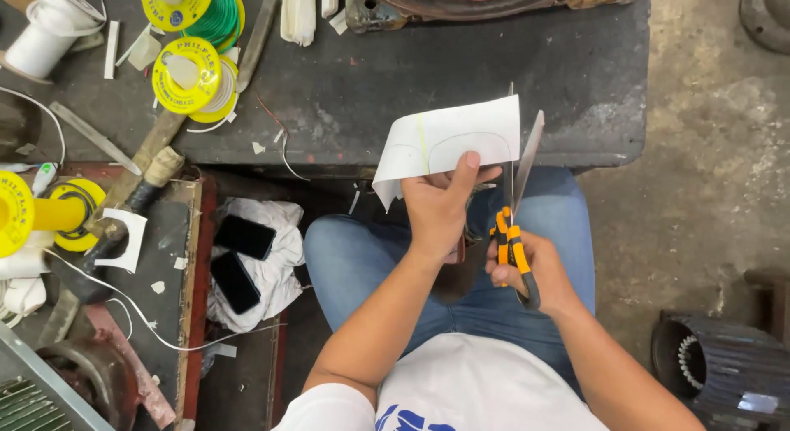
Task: Cutting a curved shape out of insulation paper using scissors while following a template line.
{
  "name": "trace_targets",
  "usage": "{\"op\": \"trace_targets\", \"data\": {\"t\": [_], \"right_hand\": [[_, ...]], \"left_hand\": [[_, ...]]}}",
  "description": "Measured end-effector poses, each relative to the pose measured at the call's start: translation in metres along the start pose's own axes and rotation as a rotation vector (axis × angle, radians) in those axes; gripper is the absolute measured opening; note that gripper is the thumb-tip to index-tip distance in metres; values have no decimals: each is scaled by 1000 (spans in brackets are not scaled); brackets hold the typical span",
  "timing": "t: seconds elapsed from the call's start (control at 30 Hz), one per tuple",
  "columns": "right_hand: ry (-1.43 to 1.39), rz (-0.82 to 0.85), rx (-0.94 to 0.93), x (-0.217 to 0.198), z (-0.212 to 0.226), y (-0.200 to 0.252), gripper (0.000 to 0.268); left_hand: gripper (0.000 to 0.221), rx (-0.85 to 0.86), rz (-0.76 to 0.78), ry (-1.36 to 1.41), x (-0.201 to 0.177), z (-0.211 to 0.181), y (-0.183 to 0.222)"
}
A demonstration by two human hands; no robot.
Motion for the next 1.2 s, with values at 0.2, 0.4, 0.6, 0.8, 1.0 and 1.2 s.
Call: {"op": "trace_targets", "data": {"t": [0.2,0.4,0.6,0.8,1.0,1.2], "right_hand": [[81,-6,-52,5,22,-10,45],[79,-7,-67,6,31,-15,42],[78,5,-88,11,36,-16,46],[59,53,-113,14,35,-19,45],[38,65,-117,19,36,-19,48],[44,47,-113,17,32,-14,45]], "left_hand": [[50,-9,-10,-43,-4,10,4],[51,-5,-28,-63,-6,18,3],[50,-8,-59,-66,-2,11,1],[51,-10,-73,-51,-7,13,0],[52,-15,-87,-62,-10,10,2],[56,-30,-91,-75,-10,14,7]]}}
Point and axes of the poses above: each hand's wrist, its own y-axis away from the middle knuckle, its own x-axis out of the palm, z = x × y, the point moved 6 cm from there along -y, towards the middle knuckle, and after that the axes turned 8 degrees about z, right-handed, at the moved point
